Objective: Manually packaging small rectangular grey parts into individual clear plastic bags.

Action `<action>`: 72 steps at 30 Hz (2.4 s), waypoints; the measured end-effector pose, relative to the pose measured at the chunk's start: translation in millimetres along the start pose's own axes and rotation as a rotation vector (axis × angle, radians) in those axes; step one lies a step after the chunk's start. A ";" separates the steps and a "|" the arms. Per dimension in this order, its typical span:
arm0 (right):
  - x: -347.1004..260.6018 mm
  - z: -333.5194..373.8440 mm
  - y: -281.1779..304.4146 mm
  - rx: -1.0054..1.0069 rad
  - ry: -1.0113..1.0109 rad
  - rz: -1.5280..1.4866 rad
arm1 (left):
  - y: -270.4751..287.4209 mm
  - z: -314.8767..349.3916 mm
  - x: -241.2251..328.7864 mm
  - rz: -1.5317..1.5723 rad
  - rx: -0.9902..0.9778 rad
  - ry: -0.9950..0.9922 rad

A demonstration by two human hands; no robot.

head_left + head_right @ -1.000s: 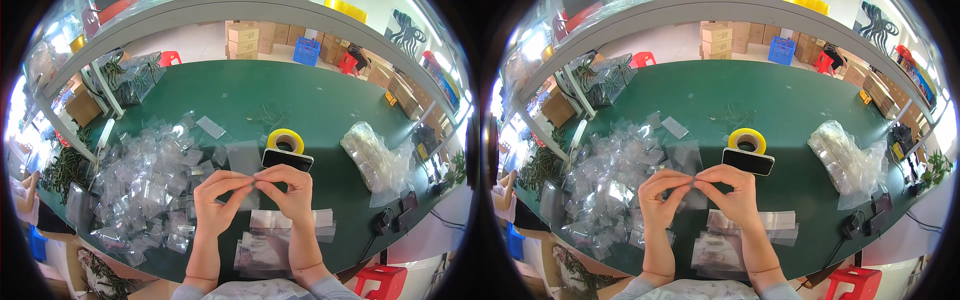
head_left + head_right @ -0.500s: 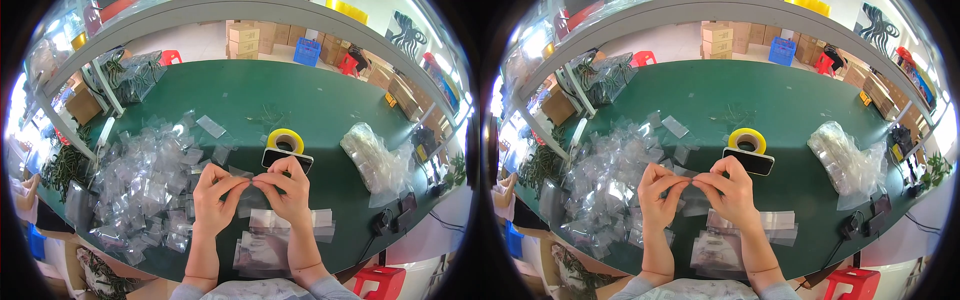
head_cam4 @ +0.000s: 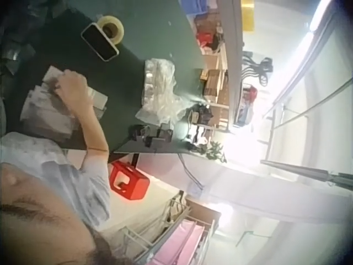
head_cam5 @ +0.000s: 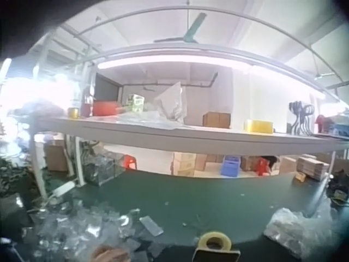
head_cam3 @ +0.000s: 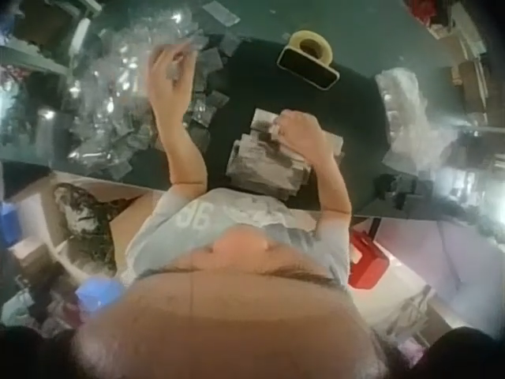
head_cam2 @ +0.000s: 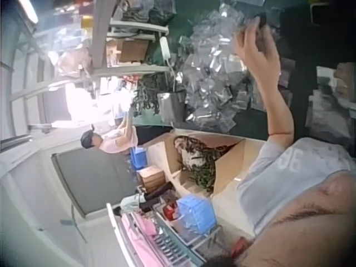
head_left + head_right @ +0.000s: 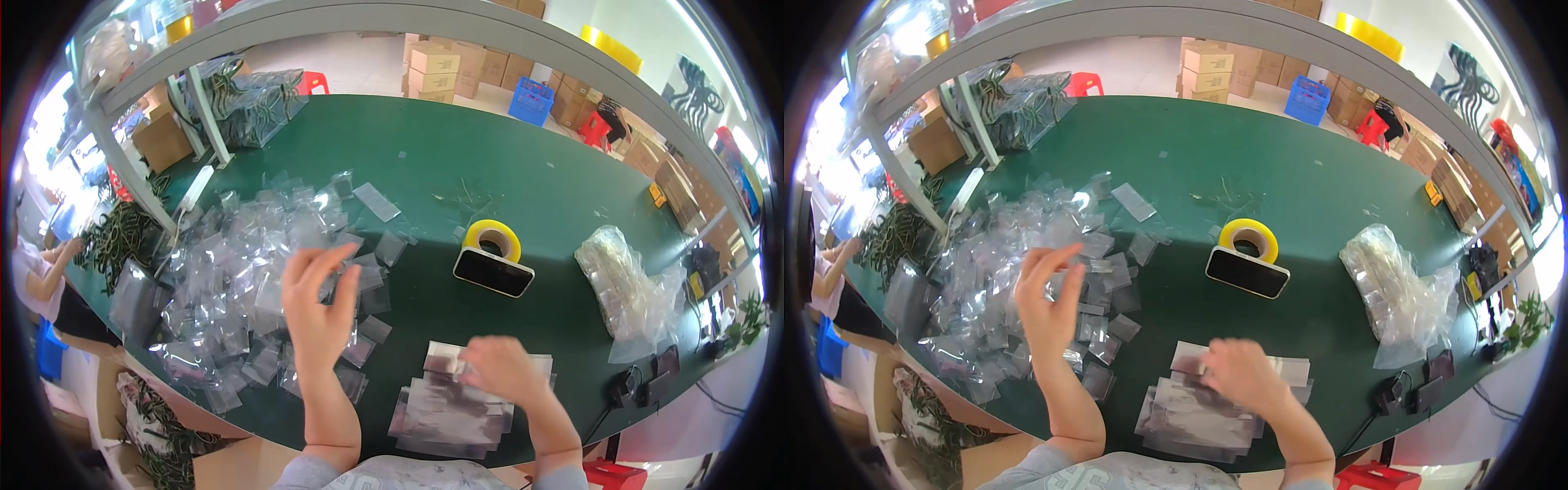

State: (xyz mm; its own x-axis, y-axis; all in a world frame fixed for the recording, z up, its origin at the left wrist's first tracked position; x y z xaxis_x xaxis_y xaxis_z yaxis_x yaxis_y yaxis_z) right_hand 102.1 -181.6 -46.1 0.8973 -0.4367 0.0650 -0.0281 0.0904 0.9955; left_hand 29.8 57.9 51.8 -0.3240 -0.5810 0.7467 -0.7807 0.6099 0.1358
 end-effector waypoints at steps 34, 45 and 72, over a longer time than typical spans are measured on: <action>8.9 71.2 -71.9 0.242 -0.028 -0.063 | -51.9 17.7 27.5 0.067 -0.432 -0.128; 29.3 70.1 -75.7 0.252 -0.212 -0.320 | -59.9 24.0 36.6 0.072 -0.504 -0.097; 53.2 -25.4 57.4 0.648 -0.469 -1.247 | -103.8 37.2 -12.1 0.508 -0.381 0.593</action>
State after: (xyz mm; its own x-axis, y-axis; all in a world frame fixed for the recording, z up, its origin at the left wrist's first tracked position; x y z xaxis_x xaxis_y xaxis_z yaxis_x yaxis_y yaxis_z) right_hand 159.4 -176.9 12.8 0.2723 -0.1839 -0.9445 0.3355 -0.9018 0.2723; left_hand 94.9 -18.4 4.5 -0.1701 0.1224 0.9778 -0.3506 0.9198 -0.1762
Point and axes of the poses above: each hand's wrist, its own z-axis away from the middle knuckle, its own y-axis out of the back of the hand, x = y × z, the point moved 7 cm from there along -z, towards the middle knuckle, and after that the axes turned 13 degrees about z, right-handed, at the moved point
